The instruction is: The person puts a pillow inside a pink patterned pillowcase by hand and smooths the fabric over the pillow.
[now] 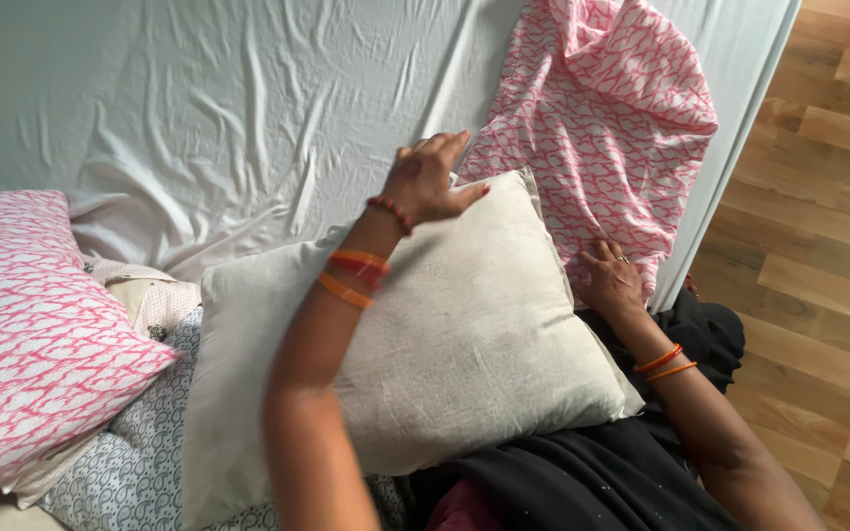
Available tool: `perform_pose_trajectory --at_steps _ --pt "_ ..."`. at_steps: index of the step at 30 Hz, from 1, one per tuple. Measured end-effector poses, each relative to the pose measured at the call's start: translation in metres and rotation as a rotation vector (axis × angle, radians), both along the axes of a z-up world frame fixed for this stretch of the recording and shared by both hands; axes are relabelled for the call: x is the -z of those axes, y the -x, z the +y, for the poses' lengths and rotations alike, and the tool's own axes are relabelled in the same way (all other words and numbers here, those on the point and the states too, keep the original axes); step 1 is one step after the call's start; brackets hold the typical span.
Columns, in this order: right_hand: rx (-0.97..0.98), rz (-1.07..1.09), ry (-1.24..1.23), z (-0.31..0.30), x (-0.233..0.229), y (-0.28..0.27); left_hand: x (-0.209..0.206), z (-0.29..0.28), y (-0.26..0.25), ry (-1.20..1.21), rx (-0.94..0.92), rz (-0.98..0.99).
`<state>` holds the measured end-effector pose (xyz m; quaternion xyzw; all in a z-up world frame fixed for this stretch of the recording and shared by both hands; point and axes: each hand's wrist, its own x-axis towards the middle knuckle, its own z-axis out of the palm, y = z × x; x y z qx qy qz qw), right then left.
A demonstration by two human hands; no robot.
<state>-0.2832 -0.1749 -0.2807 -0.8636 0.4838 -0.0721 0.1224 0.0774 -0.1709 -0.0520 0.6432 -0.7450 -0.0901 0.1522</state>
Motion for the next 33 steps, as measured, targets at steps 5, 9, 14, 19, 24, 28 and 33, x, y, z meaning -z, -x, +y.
perform_pose_trajectory --at_steps 5,9,14,19,24,28,33 --pt "0.012 -0.078 0.05 0.008 -0.003 0.008 0.08 -0.014 0.036 -0.536 -0.112 0.094" --pt "0.022 -0.085 0.061 0.003 0.003 0.007 0.081 -0.008 0.034 -0.668 -0.125 0.017" --pt "0.132 -0.017 -0.006 -0.016 -0.006 0.003 0.057 0.011 0.039 -0.703 -0.191 -0.031" --pt "0.354 -0.449 -0.11 -0.041 -0.03 0.002 0.042 0.022 0.05 -0.526 -0.091 0.062" --pt "0.518 -0.632 -0.133 -0.071 -0.026 -0.002 0.029 0.03 0.062 -0.326 0.048 0.236" --pt "0.564 -0.974 -0.228 -0.089 -0.018 -0.012 0.034 0.03 0.075 -0.292 0.201 0.301" --pt "0.423 -1.334 -0.48 -0.088 -0.034 -0.017 0.064 0.016 0.093 -0.302 0.249 0.171"
